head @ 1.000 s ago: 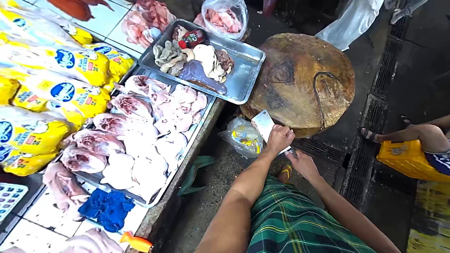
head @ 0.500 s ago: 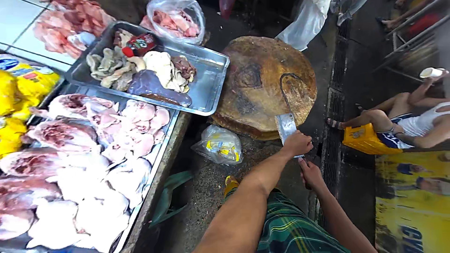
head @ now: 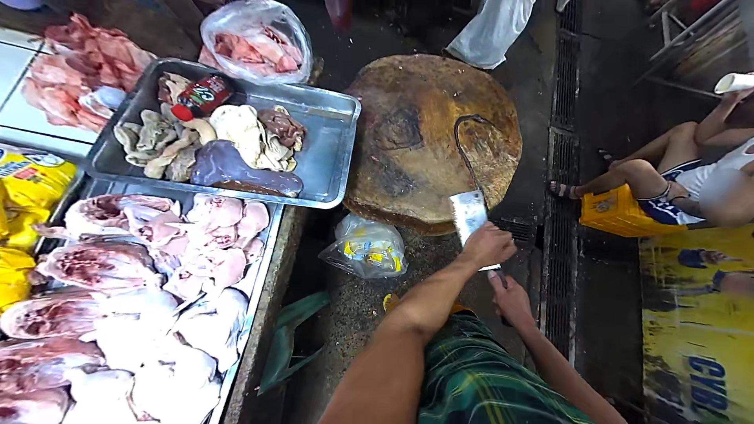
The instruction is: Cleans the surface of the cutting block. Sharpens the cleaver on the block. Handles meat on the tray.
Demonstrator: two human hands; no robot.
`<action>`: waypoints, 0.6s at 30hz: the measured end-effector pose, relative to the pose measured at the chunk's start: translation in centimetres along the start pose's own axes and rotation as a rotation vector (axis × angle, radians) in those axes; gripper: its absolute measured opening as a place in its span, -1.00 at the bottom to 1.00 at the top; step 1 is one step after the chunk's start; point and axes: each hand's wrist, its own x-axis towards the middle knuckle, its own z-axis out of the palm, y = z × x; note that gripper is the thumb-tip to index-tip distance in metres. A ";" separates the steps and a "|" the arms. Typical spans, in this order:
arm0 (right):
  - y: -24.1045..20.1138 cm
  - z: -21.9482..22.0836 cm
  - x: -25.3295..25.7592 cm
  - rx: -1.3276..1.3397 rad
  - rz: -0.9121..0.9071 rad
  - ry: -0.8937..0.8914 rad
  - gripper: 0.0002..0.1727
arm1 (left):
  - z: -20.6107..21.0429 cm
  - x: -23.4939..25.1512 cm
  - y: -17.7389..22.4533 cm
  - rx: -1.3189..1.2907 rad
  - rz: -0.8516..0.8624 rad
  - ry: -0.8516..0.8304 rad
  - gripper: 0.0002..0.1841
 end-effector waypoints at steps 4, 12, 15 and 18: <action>-2.3 1.1 -1.6 -0.090 -0.004 0.027 -0.24 | 0.0 -0.6 -0.9 -0.048 0.063 0.027 -0.66; -3.9 2.6 -1.7 -0.033 -0.042 -0.048 -0.26 | -3.5 -3.6 -2.7 0.025 -0.035 0.147 -0.66; -1.7 2.3 -1.9 0.060 0.046 0.001 -0.25 | -0.5 -1.2 -1.0 0.013 0.052 -0.026 -0.67; -2.9 3.9 -1.8 -0.083 -0.044 0.042 -0.24 | -0.8 -2.7 -2.8 0.002 0.085 0.050 -0.70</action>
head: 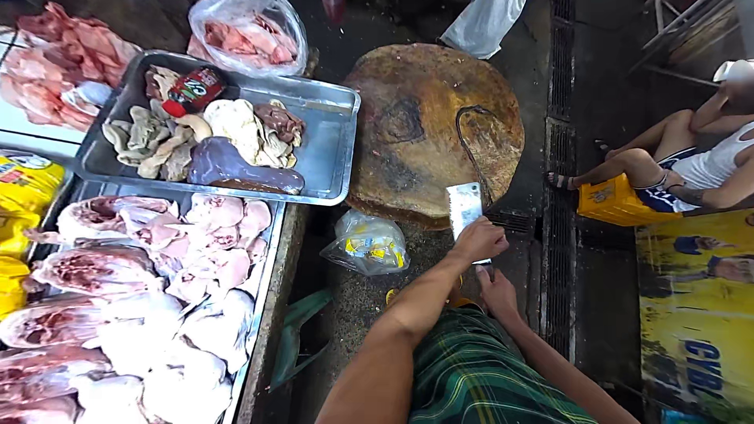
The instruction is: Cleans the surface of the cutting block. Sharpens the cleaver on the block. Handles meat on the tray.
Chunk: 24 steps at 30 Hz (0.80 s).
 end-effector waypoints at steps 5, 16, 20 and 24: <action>-2.4 3.7 -0.6 -0.054 -0.145 -0.132 -0.24 | -4.8 -7.1 -2.5 0.096 -0.174 0.221 -0.68; 2.4 -4.0 -0.1 0.249 0.204 0.018 -0.26 | 3.4 5.7 3.8 -0.103 0.077 -0.207 -0.64; 0.9 -0.9 -1.3 0.276 0.155 0.013 -0.43 | 1.6 1.8 4.2 -0.189 -0.009 -0.257 -0.62; 3.9 -2.7 0.2 0.260 0.130 0.000 -0.33 | 3.5 3.3 4.4 -0.112 0.063 -0.236 -0.63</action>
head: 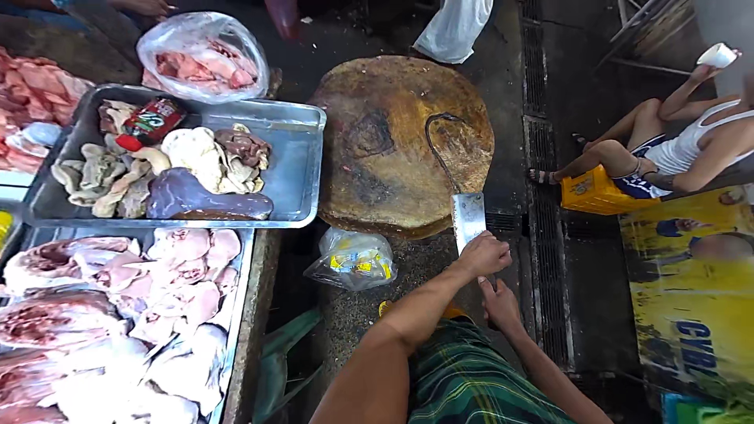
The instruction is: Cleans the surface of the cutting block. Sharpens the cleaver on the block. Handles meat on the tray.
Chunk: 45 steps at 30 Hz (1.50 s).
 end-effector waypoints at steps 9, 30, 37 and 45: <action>-5.5 1.6 -1.0 -0.368 -0.205 -0.131 -0.22 | -4.0 -5.9 -2.8 0.110 -0.149 0.260 -0.71; -6.3 6.4 0.0 -0.312 -0.248 -0.147 -0.23 | -6.8 -10.3 -5.6 0.213 -0.239 0.431 -0.65; -1.6 6.7 -0.3 -0.208 -0.232 -0.015 -0.30 | -3.3 -7.9 -3.9 0.106 -0.033 0.233 -0.66; -3.1 8.1 0.3 -0.256 -0.295 -0.049 -0.27 | -5.1 -10.2 -5.3 0.228 -0.137 0.368 -0.66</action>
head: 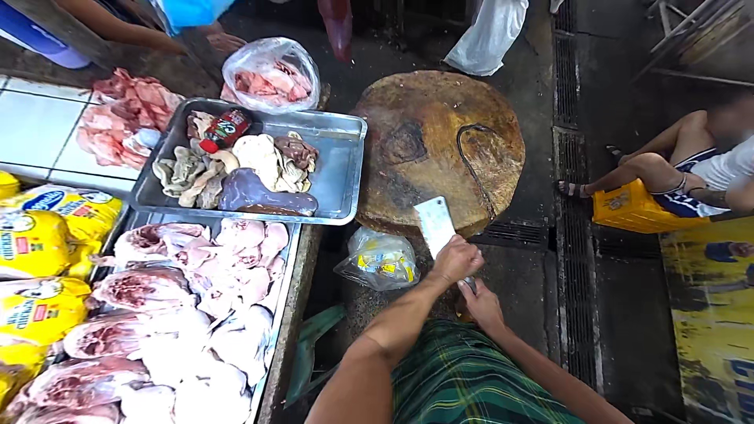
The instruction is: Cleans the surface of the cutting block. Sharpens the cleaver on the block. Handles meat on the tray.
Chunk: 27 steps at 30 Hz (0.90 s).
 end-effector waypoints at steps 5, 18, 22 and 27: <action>-4.0 -0.5 -0.2 -0.033 0.020 -0.104 -0.26 | -1.9 -0.2 -1.7 -0.078 -0.029 -0.038 -0.69; 1.2 -7.8 -0.7 0.182 0.291 0.001 -0.27 | 4.6 8.3 5.5 -0.178 0.069 -0.391 -0.61; -4.4 -5.5 0.4 -0.041 0.098 -0.142 -0.24 | -1.3 3.9 0.9 -0.148 -0.148 -0.182 -0.72; -6.0 -4.5 1.7 -0.008 0.033 -0.186 -0.25 | -3.9 2.3 -1.7 -0.026 -0.248 0.042 -0.67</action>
